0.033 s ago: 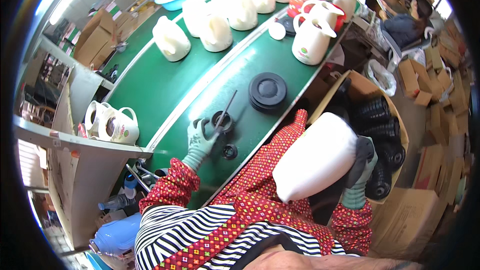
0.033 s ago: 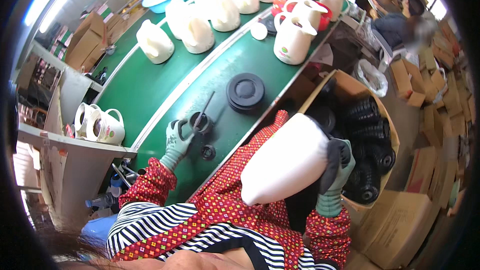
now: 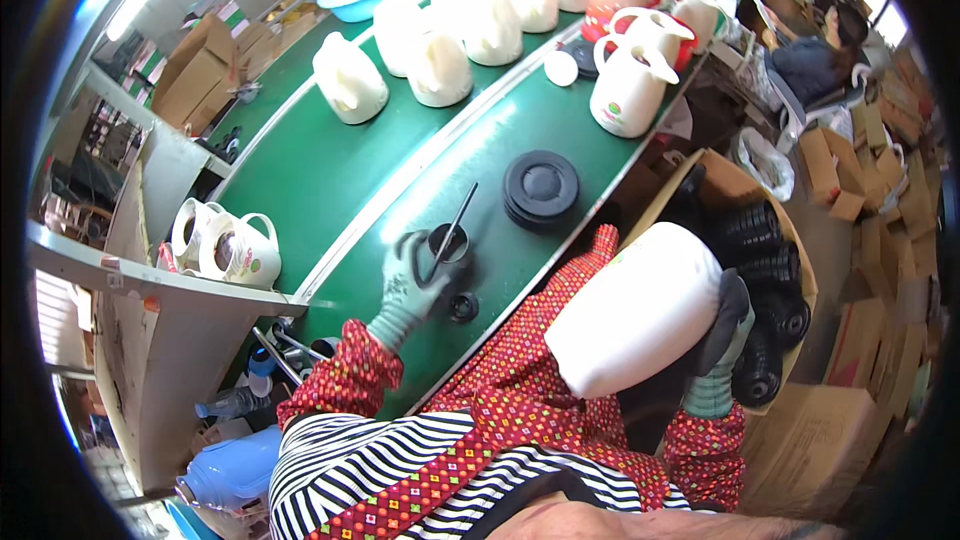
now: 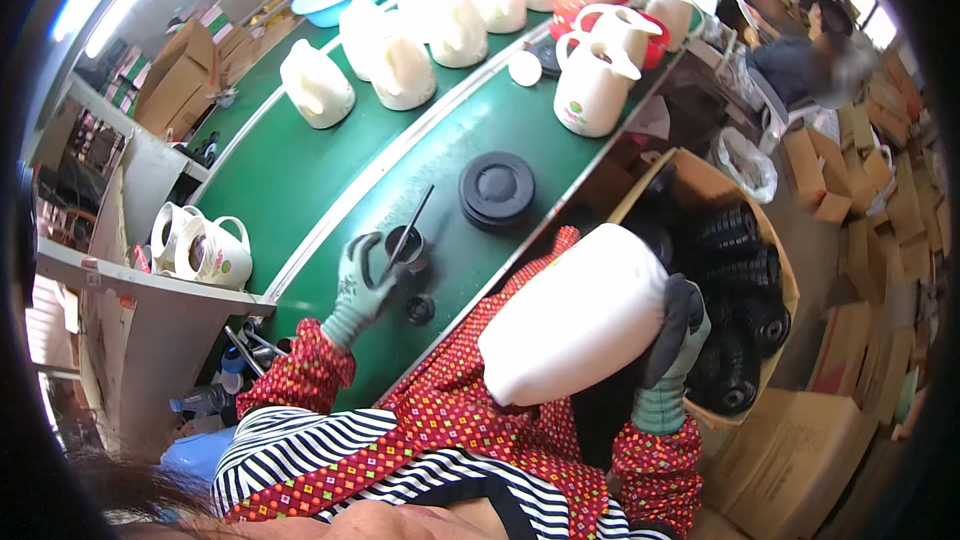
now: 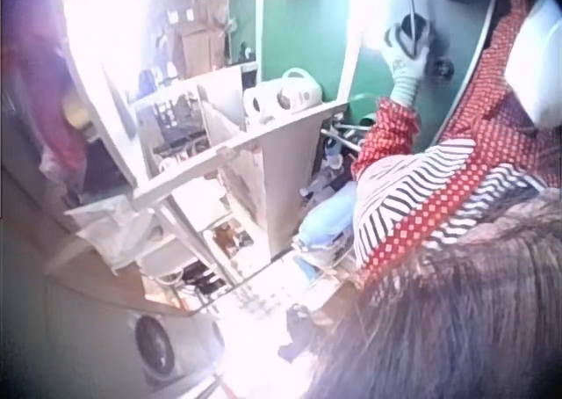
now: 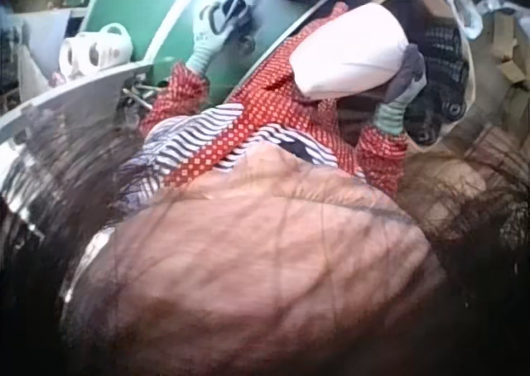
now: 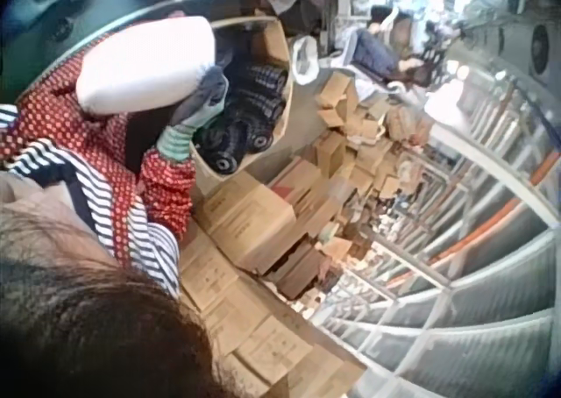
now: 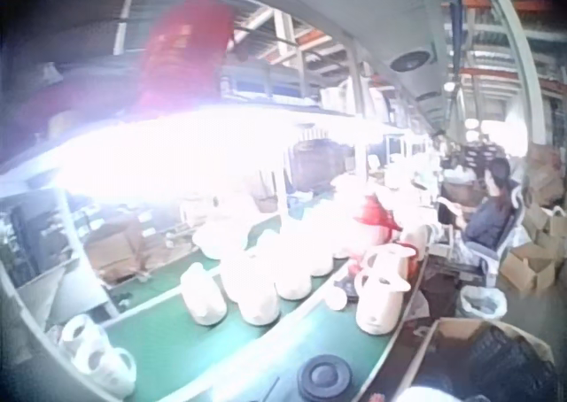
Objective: The person assembles white pitchers by inserting black lids and internal components. They pick up each pitcher, insert the parts, and place the finished unit on the conveyor belt.
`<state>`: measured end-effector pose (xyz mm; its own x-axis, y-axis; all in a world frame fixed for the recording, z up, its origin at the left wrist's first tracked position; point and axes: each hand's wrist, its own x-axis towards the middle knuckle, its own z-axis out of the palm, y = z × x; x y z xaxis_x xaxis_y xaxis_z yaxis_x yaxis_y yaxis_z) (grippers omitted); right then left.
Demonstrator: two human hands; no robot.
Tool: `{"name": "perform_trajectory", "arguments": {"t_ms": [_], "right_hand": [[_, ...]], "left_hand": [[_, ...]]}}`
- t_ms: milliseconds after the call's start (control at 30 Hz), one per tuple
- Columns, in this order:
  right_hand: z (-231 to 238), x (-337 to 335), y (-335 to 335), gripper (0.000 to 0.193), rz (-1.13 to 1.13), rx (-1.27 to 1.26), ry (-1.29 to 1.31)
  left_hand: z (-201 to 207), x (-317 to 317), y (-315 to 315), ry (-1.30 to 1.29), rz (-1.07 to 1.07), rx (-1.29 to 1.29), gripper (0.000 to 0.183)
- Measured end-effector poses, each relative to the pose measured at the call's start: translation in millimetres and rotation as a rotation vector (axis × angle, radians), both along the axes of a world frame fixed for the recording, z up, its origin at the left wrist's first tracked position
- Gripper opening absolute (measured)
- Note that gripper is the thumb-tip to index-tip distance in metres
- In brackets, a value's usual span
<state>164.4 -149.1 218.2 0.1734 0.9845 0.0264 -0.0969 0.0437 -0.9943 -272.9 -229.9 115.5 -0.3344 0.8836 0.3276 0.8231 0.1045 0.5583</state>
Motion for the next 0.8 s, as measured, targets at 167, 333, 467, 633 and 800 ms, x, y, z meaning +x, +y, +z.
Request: {"name": "perform_trajectory", "arguments": {"t_ms": [167, 333, 467, 633, 800], "right_hand": [[-7, -84, 21, 0.060, 0.356, -0.371, 0.700], [0, -148, 17, 0.060, 0.353, -0.308, 0.540], [-14, -145, 10, 0.047, 0.379, -0.178, 0.460], [-34, -135, -7, 0.047, 0.406, -0.312, 0.403], [-39, -132, -13, 0.050, 0.347, -0.372, 0.418]], "left_hand": [[107, 40, -17, -0.483, -0.865, -0.152, 0.090], [104, 5, -27, -1.228, -0.309, -0.105, 0.046], [100, -57, 37, -1.216, -0.109, 0.101, 0.045], [35, -165, 145, -1.050, 0.167, 0.206, 0.045], [5, -214, 185, -0.895, 0.348, 0.145, 0.054]]}}
